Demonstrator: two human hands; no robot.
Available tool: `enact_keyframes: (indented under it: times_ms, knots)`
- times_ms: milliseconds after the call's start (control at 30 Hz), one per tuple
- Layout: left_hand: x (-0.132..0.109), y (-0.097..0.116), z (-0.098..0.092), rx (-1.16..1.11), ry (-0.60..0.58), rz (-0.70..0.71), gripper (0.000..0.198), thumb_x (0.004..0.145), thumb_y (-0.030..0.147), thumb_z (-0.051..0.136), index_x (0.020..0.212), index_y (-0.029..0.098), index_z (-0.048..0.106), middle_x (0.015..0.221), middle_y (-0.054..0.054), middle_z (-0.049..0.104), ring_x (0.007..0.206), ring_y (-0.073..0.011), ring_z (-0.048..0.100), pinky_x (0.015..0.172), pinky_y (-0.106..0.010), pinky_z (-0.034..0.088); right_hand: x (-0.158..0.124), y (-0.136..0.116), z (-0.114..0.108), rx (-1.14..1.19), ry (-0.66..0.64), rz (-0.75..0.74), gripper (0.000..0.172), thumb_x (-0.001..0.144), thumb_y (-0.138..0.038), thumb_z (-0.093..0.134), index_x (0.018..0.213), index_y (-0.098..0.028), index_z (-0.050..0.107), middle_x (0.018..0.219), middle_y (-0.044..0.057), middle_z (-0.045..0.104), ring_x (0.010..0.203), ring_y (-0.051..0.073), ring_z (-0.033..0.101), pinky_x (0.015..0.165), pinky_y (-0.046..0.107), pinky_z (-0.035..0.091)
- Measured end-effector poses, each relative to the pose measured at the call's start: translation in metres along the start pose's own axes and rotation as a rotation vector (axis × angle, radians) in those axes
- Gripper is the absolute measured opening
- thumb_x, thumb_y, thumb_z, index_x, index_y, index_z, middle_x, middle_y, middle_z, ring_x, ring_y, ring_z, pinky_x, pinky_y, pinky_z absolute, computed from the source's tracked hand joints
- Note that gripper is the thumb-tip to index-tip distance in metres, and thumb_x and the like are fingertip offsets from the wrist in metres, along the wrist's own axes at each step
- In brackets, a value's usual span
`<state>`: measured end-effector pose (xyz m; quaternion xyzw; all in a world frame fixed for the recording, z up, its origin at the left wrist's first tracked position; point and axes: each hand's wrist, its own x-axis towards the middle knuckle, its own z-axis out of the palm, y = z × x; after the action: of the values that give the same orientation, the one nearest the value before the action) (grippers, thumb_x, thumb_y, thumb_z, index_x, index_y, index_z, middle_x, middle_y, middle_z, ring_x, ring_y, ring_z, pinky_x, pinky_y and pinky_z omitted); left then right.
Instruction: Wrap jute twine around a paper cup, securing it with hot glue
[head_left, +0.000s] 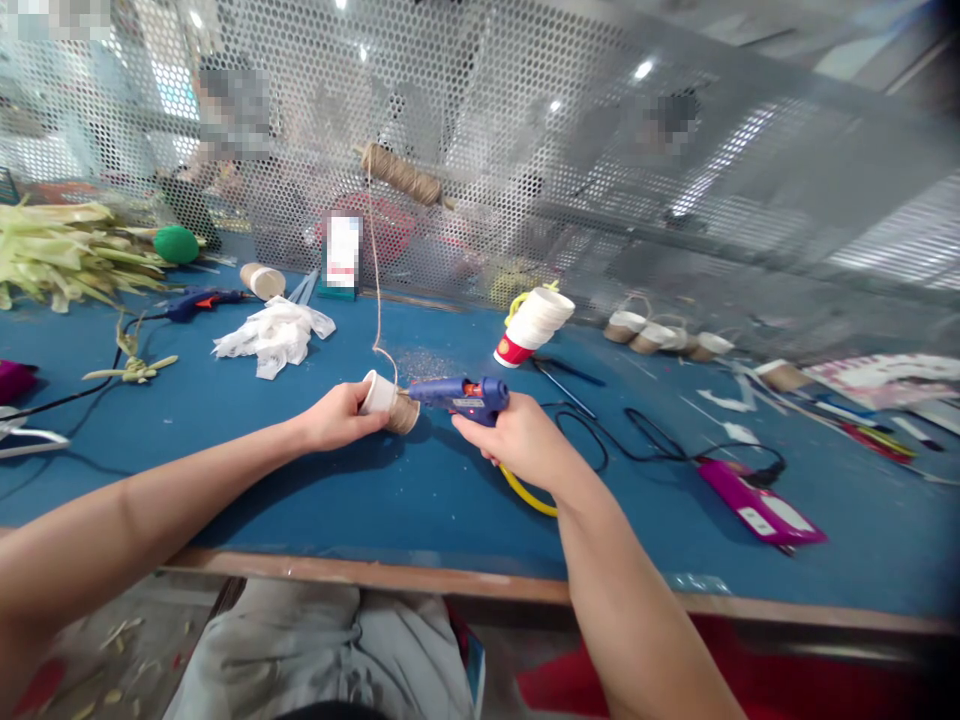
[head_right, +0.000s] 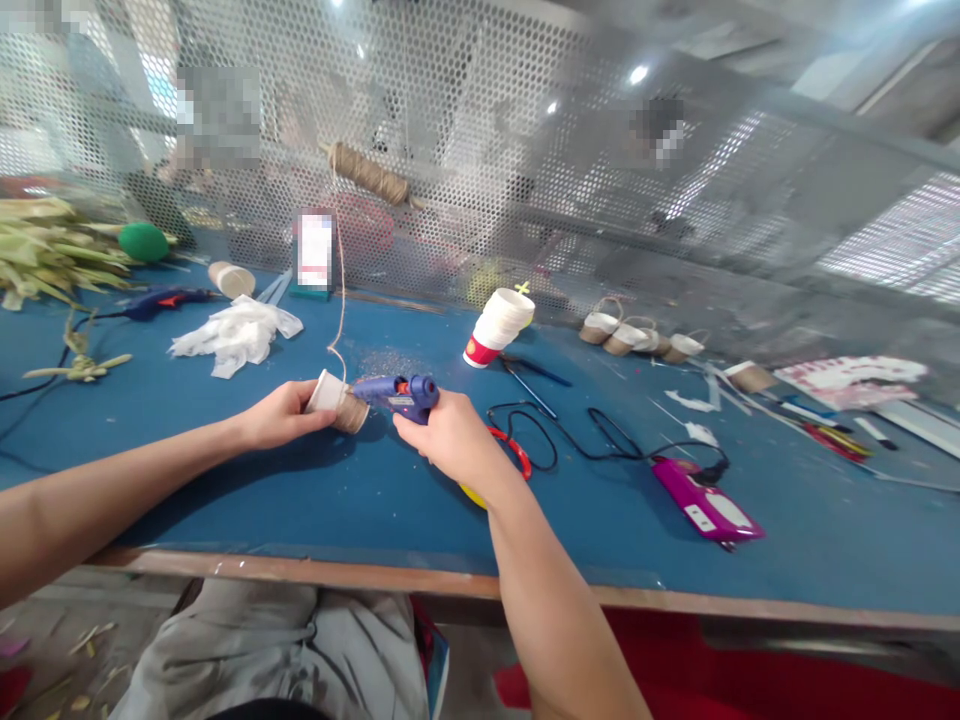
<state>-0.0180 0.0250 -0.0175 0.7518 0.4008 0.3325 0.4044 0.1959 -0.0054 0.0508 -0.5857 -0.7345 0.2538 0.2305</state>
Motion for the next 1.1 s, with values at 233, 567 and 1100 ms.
enact_keyframes:
  times_ms: [233,567,1100]
  knots:
    - [-0.0003,0.0003,0.0009,0.011,0.02,-0.016,0.03,0.068,0.029,0.055,0.09,0.009,0.058,0.078,-0.003,0.063,0.074,-0.017,0.057,0.069,-0.027,0.045,0.0047,-0.0027,0.0011,-0.007,-0.004,0.002,0.019,0.069,-0.03,0.053,0.056,-0.017,0.048,0.038,-0.003,0.047,0.034,0.009,0.044,0.038,0.021,0.037]
    - [-0.0006,-0.0009,0.0008,0.045,0.022,0.005,0.029,0.069,0.029,0.053,0.089,0.009,0.058,0.078,-0.004,0.063,0.073,-0.0167,0.057,0.067,-0.026,0.045,0.0014,-0.0018,-0.0042,0.037,-0.059,0.035,0.021,0.069,-0.03,0.054,0.055,-0.017,0.046,0.038,-0.003,0.046,0.034,0.008,0.043,0.038,0.02,0.037]
    - [-0.0005,0.0015,0.0014,0.051,0.018,0.004,0.029,0.07,0.026,0.051,0.092,0.009,0.057,0.079,-0.004,0.062,0.072,-0.0161,0.056,0.069,-0.026,0.045,0.0014,-0.0012,-0.0052,0.059,-0.086,0.039,0.022,0.069,-0.031,0.054,0.055,-0.017,0.046,0.038,-0.003,0.045,0.034,0.008,0.042,0.038,0.02,0.036]
